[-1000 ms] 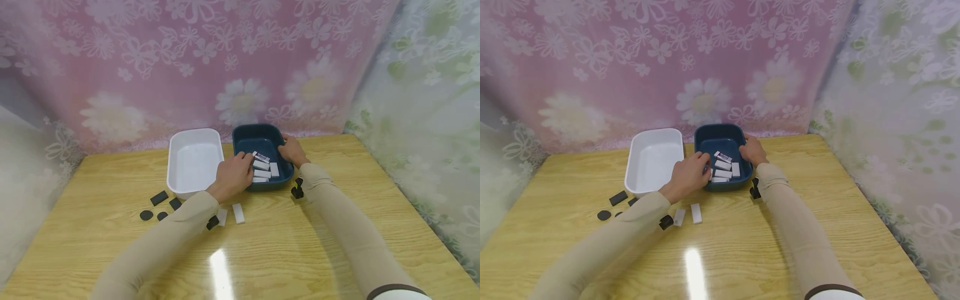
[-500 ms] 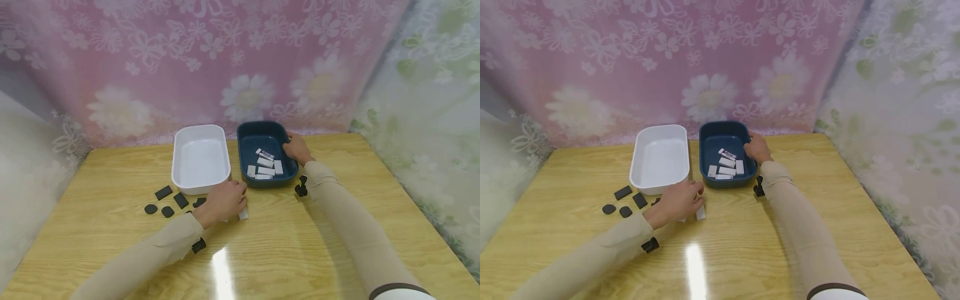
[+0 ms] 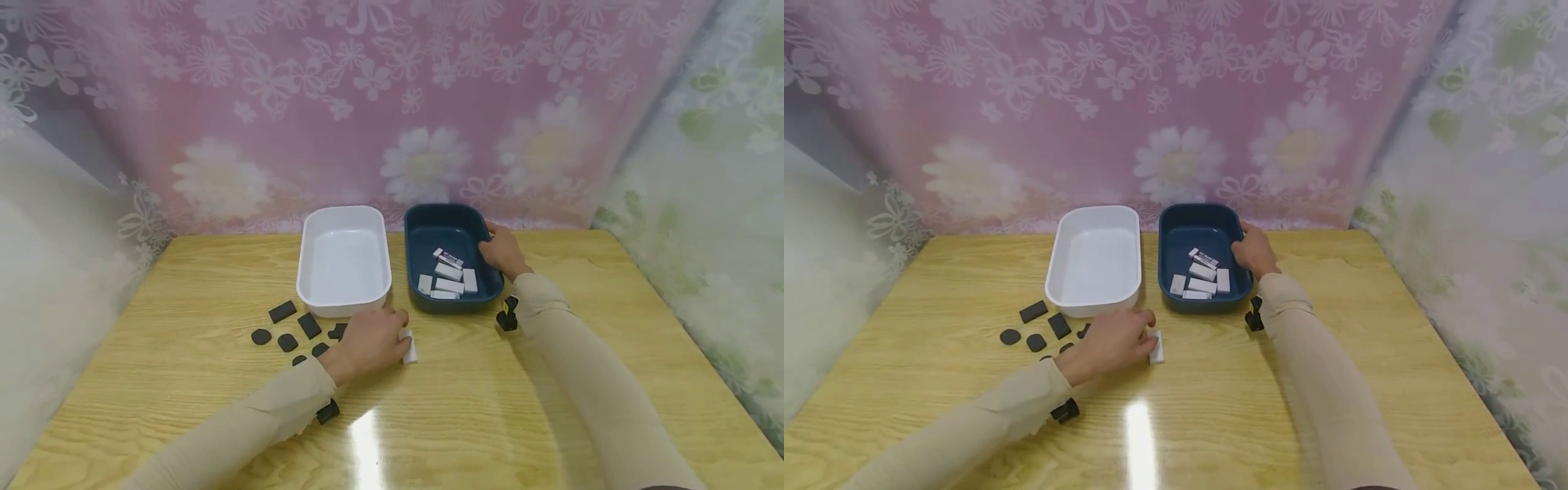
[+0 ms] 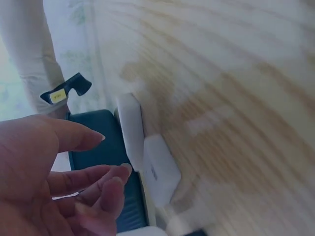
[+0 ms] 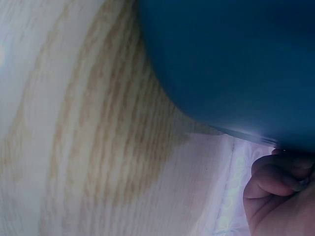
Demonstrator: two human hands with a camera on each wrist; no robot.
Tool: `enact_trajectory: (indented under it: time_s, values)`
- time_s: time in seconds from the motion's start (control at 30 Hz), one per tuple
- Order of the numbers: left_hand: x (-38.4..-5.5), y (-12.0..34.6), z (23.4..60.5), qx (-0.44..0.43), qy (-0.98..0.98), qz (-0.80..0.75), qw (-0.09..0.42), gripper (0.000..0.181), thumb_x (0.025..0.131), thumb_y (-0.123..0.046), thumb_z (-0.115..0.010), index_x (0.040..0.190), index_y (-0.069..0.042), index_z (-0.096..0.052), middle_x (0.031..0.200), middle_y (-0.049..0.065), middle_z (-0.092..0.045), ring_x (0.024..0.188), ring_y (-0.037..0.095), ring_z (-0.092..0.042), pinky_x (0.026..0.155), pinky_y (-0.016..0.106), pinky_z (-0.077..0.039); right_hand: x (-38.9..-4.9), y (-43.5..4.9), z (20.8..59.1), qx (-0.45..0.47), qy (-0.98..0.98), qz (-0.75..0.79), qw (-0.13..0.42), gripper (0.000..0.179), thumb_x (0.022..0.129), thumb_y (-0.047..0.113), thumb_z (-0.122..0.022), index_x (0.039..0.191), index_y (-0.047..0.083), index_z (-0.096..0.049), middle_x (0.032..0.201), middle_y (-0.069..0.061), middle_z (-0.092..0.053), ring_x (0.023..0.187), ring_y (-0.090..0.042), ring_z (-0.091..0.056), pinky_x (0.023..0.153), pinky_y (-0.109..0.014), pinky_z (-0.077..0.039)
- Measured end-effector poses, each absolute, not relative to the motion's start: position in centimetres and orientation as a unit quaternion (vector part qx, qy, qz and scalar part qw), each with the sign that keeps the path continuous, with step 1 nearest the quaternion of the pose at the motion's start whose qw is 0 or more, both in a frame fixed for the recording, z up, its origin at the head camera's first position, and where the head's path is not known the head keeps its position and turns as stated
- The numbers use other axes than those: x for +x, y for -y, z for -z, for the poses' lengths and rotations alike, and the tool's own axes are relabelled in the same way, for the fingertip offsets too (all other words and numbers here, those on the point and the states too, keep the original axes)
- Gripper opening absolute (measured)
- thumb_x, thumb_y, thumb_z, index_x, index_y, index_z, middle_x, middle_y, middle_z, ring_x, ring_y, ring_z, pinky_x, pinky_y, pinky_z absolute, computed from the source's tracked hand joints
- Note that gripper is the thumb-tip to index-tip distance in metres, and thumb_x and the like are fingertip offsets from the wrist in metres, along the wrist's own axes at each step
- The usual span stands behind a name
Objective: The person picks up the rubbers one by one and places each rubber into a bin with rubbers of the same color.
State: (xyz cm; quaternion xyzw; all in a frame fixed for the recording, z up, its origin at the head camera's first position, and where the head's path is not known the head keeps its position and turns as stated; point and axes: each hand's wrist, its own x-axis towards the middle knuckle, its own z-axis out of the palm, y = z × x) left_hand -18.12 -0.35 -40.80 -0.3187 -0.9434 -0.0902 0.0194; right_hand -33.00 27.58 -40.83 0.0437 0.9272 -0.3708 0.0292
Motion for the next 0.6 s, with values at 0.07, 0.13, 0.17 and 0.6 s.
enact_trajectory:
  time_s: [0.07, 0.13, 0.17, 0.6]
  values:
    - [-18.0, 0.0, 40.9, -0.316, 0.945, 0.083, 0.011, 0.019, 0.092, -0.031, -0.059, 0.092, -0.012, -0.063, 0.079, 0.000, -0.061, 0.065, 0.016, -0.057, 0.050, 0.031, -0.044, -32.9, -27.6, 40.9, 0.043, -0.928, 0.368, 0.029, 0.060, 0.092, 0.007, -0.041, 0.150, 0.003, -0.024, 0.144, -0.026, -0.036, 0.122, -0.038, -0.045, 0.096, -0.051, -0.041]
    - [-17.9, -0.4, 41.2, -0.314, 0.947, 0.075, 0.002, 0.022, 0.092, -0.033, -0.059, 0.092, -0.011, -0.062, 0.079, 0.001, -0.062, 0.067, 0.017, -0.060, 0.050, 0.032, -0.045, -32.8, -27.7, 41.0, 0.043, -0.929, 0.367, 0.026, 0.060, 0.092, 0.007, -0.041, 0.150, 0.002, -0.024, 0.145, -0.026, -0.035, 0.122, -0.038, -0.044, 0.096, -0.051, -0.041]
    - [-17.9, -0.7, 41.3, -0.313, 0.947, 0.069, 0.000, 0.023, 0.092, -0.034, -0.059, 0.092, -0.011, -0.062, 0.078, 0.002, -0.062, 0.067, 0.018, -0.060, 0.049, 0.032, -0.045, -32.6, -27.8, 41.0, 0.043, -0.929, 0.366, 0.026, 0.060, 0.092, 0.007, -0.041, 0.150, 0.002, -0.024, 0.145, -0.026, -0.034, 0.124, -0.038, -0.043, 0.096, -0.052, -0.040]
    - [-17.8, -2.4, 41.8, -0.279, 0.959, 0.044, 0.017, 0.028, 0.082, -0.031, -0.069, 0.064, -0.015, -0.057, 0.061, 0.000, -0.058, 0.060, 0.019, -0.060, 0.045, 0.033, -0.045, -32.6, -27.6, 40.9, 0.030, -0.929, 0.368, 0.018, 0.060, 0.091, 0.006, -0.042, 0.148, -0.001, -0.025, 0.144, -0.028, -0.035, 0.126, -0.040, -0.040, 0.098, -0.053, -0.038]
